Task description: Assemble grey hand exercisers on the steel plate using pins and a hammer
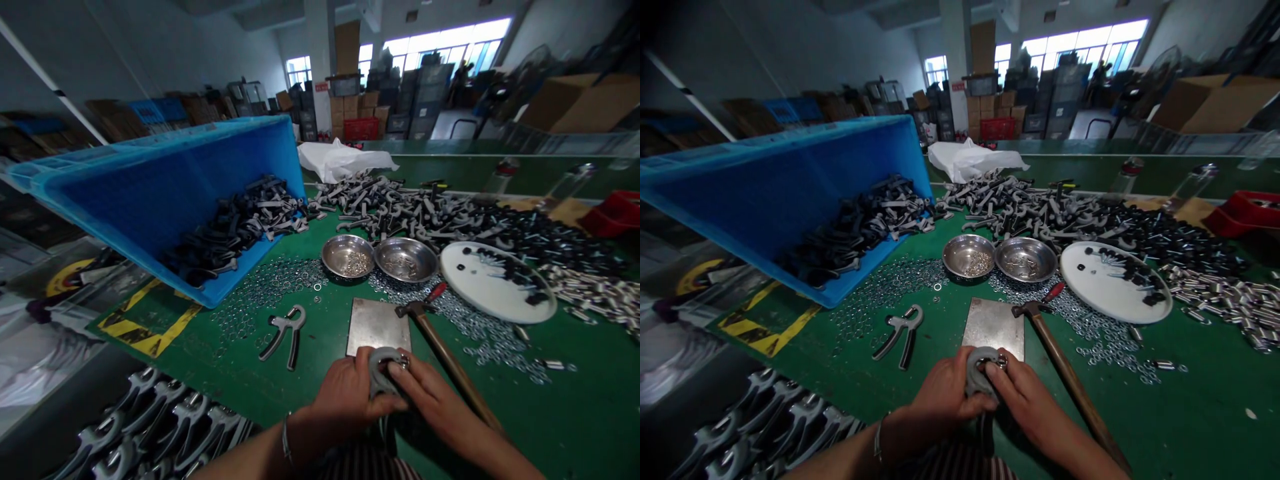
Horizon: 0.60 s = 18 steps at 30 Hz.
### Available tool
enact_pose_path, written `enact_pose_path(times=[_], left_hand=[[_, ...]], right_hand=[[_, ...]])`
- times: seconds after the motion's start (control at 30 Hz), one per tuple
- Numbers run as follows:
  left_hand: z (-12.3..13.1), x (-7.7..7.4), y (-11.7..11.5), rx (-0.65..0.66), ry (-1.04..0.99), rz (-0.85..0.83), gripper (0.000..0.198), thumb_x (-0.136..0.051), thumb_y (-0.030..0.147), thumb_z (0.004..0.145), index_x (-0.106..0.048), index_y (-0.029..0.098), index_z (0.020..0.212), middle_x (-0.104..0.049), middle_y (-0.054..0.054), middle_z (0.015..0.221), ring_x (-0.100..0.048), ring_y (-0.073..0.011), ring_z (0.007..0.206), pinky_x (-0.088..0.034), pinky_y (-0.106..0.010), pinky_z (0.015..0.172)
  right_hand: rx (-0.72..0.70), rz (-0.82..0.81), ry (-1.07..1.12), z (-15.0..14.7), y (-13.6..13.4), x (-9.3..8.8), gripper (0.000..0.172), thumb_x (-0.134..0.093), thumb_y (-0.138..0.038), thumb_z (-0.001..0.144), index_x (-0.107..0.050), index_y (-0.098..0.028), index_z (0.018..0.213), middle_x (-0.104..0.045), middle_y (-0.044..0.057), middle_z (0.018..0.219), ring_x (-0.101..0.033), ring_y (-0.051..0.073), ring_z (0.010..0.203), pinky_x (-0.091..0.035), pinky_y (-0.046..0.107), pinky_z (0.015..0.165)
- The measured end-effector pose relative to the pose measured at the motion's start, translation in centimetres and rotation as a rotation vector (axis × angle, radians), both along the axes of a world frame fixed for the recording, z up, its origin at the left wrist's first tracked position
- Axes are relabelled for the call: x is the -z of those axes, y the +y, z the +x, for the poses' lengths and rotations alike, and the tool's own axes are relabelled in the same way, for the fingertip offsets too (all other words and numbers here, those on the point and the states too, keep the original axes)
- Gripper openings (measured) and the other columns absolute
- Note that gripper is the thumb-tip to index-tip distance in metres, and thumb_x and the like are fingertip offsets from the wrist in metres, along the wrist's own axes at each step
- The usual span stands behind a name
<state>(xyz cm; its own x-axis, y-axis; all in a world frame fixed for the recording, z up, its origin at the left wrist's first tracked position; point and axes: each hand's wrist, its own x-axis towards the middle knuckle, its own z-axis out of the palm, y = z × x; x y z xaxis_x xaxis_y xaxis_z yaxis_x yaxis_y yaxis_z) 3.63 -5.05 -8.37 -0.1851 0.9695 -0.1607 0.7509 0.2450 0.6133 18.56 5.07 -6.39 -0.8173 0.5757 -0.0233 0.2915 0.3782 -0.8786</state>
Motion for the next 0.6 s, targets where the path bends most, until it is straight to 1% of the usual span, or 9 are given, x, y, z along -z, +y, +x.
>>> enact_pose_path(times=[0.07,0.1,0.2,0.3,0.37,0.4,0.43,0.5,0.6], left_hand=[[0.0,-0.2,-0.2,0.058,0.036,-0.029,0.087,-0.060,0.085,0.066,-0.051,0.014,0.115,-0.072,-0.013,0.098,-0.070,-0.0341,0.092,-0.052,-0.039,0.078],[0.1,-0.3,-0.2,0.081,0.064,-0.025,0.090,-0.062,0.086,0.062,-0.052,0.014,0.114,-0.072,-0.013,0.095,-0.070,-0.0336,0.089,-0.053,-0.038,0.077],[0.1,-0.8,0.5,0.136,0.170,-0.010,0.085,-0.063,0.083,0.065,-0.053,0.013,0.113,-0.072,-0.013,0.091,-0.071,-0.0322,0.084,-0.053,-0.036,0.073],[-1.2,-0.9,2.9,0.180,0.226,-0.021,0.080,-0.064,0.077,0.072,-0.053,0.012,0.117,-0.072,-0.013,0.090,-0.072,-0.0328,0.083,-0.052,-0.034,0.067],[-2.8,-0.4,5.4,0.238,0.249,-0.004,0.078,-0.063,0.075,0.074,-0.052,0.012,0.119,-0.073,-0.013,0.092,-0.072,-0.0328,0.084,-0.052,-0.033,0.065],[-3.6,-0.1,6.7,0.271,0.275,0.002,0.077,-0.062,0.075,0.076,-0.053,0.012,0.120,-0.073,-0.014,0.094,-0.072,-0.0328,0.085,-0.052,-0.033,0.065],[-4.5,0.3,7.9,0.302,0.315,0.004,0.075,-0.060,0.075,0.077,-0.054,0.012,0.119,-0.073,-0.015,0.095,-0.072,-0.0329,0.086,-0.052,-0.033,0.066],[-5.9,0.8,10.1,0.361,0.428,-0.003,0.068,-0.057,0.072,0.082,-0.060,0.011,0.112,-0.073,-0.017,0.095,-0.072,-0.0335,0.087,-0.053,-0.034,0.067],[-7.0,0.4,13.2,0.427,0.560,0.028,0.055,-0.056,0.064,0.087,-0.068,0.011,0.094,-0.072,-0.018,0.091,-0.071,-0.0340,0.086,-0.054,-0.038,0.070]], right_hand=[[0.006,0.028,-0.017,0.7,-0.3,-0.1,0.029,-0.043,-0.043,0.097,-0.065,-0.024,0.100,-0.073,0.009,0.097,-0.069,0.023,0.088,-0.056,0.033,0.077],[-0.004,0.051,-0.027,1.0,-0.4,0.0,0.029,-0.044,-0.043,0.096,-0.065,-0.024,0.105,-0.074,0.010,0.100,-0.070,0.024,0.090,-0.056,0.034,0.078],[-0.060,0.110,-0.068,1.6,-0.4,0.7,0.032,-0.046,-0.042,0.096,-0.063,-0.026,0.118,-0.074,0.010,0.105,-0.070,0.025,0.096,-0.056,0.036,0.083],[-0.090,0.174,-0.143,0.7,1.8,1.8,0.036,-0.040,-0.043,0.100,-0.063,-0.022,0.118,-0.074,0.010,0.106,-0.070,0.024,0.097,-0.055,0.035,0.084],[-0.130,0.304,-0.252,-0.3,4.9,2.4,0.035,-0.040,-0.044,0.101,-0.065,-0.020,0.109,-0.075,0.008,0.099,-0.070,0.022,0.090,-0.054,0.031,0.079],[-0.145,0.407,-0.316,-0.9,7.0,2.6,0.034,-0.042,-0.044,0.100,-0.066,-0.020,0.105,-0.075,0.007,0.095,-0.070,0.021,0.086,-0.054,0.029,0.076],[-0.125,0.481,-0.348,-1.4,9.2,2.5,0.031,-0.046,-0.043,0.099,-0.066,-0.020,0.105,-0.075,0.007,0.096,-0.070,0.021,0.086,-0.052,0.028,0.075],[-0.048,0.589,-0.377,-2.0,13.8,2.1,0.027,-0.048,-0.036,0.098,-0.067,-0.019,0.108,-0.073,0.009,0.103,-0.067,0.022,0.092,-0.050,0.030,0.079],[0.052,0.744,-0.438,-2.7,19.8,1.1,0.022,-0.051,-0.027,0.094,-0.071,-0.018,0.096,-0.070,0.013,0.100,-0.061,0.026,0.097,-0.044,0.035,0.084]])
